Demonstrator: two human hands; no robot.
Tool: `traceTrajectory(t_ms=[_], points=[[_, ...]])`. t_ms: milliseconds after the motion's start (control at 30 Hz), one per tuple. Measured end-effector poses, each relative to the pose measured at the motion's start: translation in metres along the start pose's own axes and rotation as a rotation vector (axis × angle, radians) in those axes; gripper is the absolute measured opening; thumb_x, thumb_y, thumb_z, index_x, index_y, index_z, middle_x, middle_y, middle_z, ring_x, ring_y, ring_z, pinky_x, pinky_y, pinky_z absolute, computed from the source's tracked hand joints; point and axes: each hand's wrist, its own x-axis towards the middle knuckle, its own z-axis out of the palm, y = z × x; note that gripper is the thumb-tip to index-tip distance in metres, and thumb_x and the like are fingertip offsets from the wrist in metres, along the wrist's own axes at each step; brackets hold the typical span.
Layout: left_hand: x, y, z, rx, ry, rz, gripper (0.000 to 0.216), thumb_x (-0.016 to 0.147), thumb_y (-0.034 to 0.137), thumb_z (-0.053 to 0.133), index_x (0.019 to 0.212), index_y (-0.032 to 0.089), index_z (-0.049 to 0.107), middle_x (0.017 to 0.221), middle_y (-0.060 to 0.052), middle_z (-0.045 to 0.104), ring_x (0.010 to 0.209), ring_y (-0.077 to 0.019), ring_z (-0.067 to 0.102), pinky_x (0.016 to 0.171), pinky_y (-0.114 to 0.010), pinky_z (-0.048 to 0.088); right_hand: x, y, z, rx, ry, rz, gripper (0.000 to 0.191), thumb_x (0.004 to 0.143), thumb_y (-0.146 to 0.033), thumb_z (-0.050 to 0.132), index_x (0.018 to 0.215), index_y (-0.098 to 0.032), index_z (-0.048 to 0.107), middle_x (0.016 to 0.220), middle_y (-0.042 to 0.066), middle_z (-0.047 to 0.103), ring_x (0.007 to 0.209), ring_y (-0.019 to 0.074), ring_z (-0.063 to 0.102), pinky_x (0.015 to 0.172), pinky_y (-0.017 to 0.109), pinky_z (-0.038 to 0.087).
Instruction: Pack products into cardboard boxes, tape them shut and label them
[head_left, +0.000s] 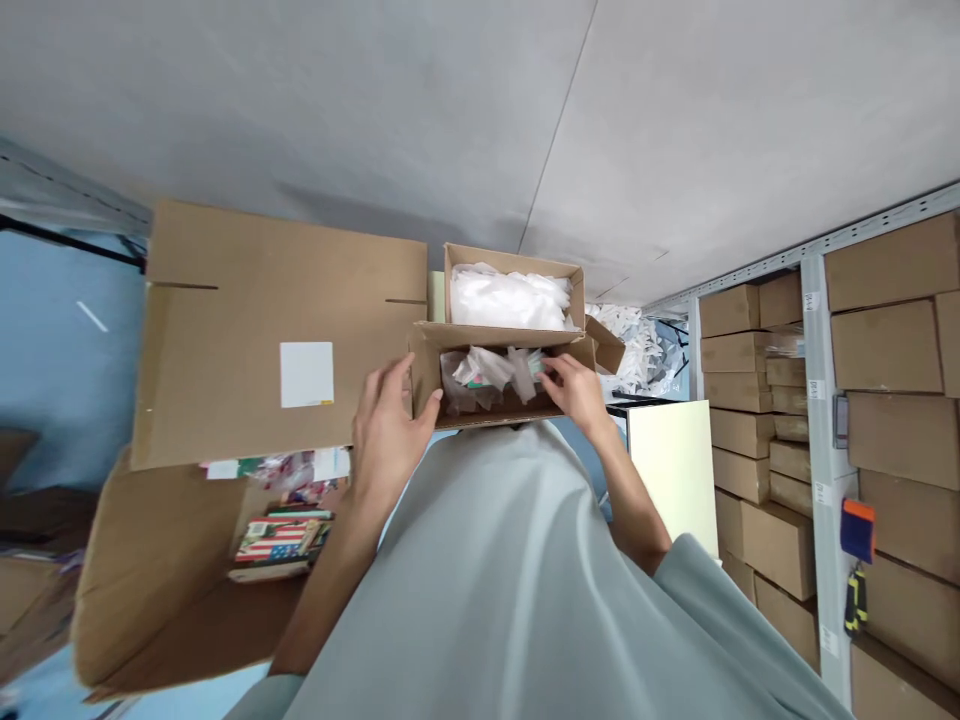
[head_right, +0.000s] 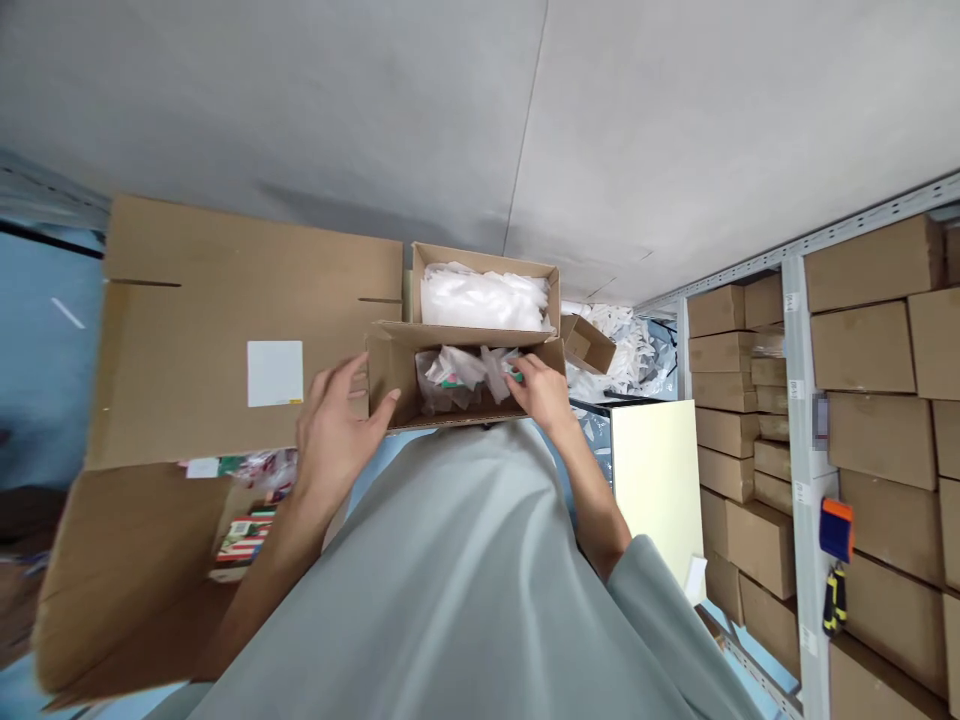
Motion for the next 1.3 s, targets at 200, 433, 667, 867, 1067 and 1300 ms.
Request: traceTrajectory(t_ms=[200, 433, 667, 867, 1067, 1300], points=[[-0.008, -0.015, -0.006, 0.113, -0.023, -0.152, 0.060, 0.092, 0.051, 0.081, 0.141, 0.018, 0.068, 0.131, -0.016, 0.078, 0.106, -0.0344, 0.080, 0.103, -0.051, 0.064, -0.054, 0.043, -0.008, -0.017, 0.324, 0.464, 0.040, 0.112, -0.051, 0.070, 0.127, -0.017, 0.083, 0.118, 0.013, 0.083, 0.090, 0.0260, 0.077, 0.083, 0.035, 0.055], [-0.013, -0.031, -0.013, 0.248, -0.114, -0.069, 0.026, 0.097, 0.049, 0.063, 0.100, 0.023, 0.070, 0.109, -0.014, 0.080, 0.102, -0.0350, 0.079, 0.097, -0.048, 0.062, -0.085, 0.035, 0.009, 0.031, 0.162, 0.655, 0.021, 0.111, -0.032, 0.069, 0.109, -0.022, 0.087, 0.117, 0.010, 0.088, 0.097, 0.0266, 0.081, 0.083, 0.033, 0.053], [-0.008, -0.013, -0.008, 0.278, -0.180, 0.158, 0.023, 0.097, 0.046, 0.060, 0.093, 0.025, 0.070, 0.103, -0.013, 0.082, 0.098, -0.0358, 0.079, 0.091, -0.047, 0.059, -0.158, 0.041, 0.007, 0.102, 0.267, 0.715, 0.026, 0.112, -0.035, 0.064, 0.107, -0.024, 0.087, 0.114, 0.008, 0.089, 0.093, 0.0251, 0.081, 0.080, 0.031, 0.052], [-0.035, 0.062, 0.058, 0.248, -0.329, 0.440, 0.021, 0.097, 0.043, 0.059, 0.089, 0.026, 0.068, 0.100, -0.010, 0.080, 0.092, -0.0312, 0.077, 0.084, -0.042, 0.057, -0.266, 0.100, 0.005, 0.194, 0.440, 0.896, 0.027, 0.107, -0.041, 0.064, 0.098, -0.024, 0.084, 0.105, 0.008, 0.087, 0.086, 0.0245, 0.077, 0.075, 0.032, 0.048], [-0.112, 0.165, 0.176, 0.143, -0.494, 0.755, 0.024, 0.104, 0.044, 0.059, 0.095, 0.024, 0.069, 0.102, -0.008, 0.079, 0.076, -0.0230, 0.069, 0.079, -0.037, 0.055, -0.404, 0.168, 0.028, 0.325, 0.693, 1.149, 0.028, 0.107, -0.043, 0.064, 0.093, -0.024, 0.078, 0.098, 0.007, 0.083, 0.078, 0.0223, 0.074, 0.074, 0.032, 0.047], [-0.207, 0.286, 0.331, 0.124, -0.738, 1.073, 0.028, 0.107, 0.044, 0.056, 0.105, 0.022, 0.072, 0.113, -0.012, 0.079, 0.089, -0.0268, 0.073, 0.084, -0.038, 0.055, -0.518, 0.234, 0.053, 0.259, 0.890, 1.456, 0.027, 0.112, -0.036, 0.060, 0.097, -0.021, 0.075, 0.099, 0.008, 0.080, 0.082, 0.0213, 0.072, 0.073, 0.030, 0.043]])
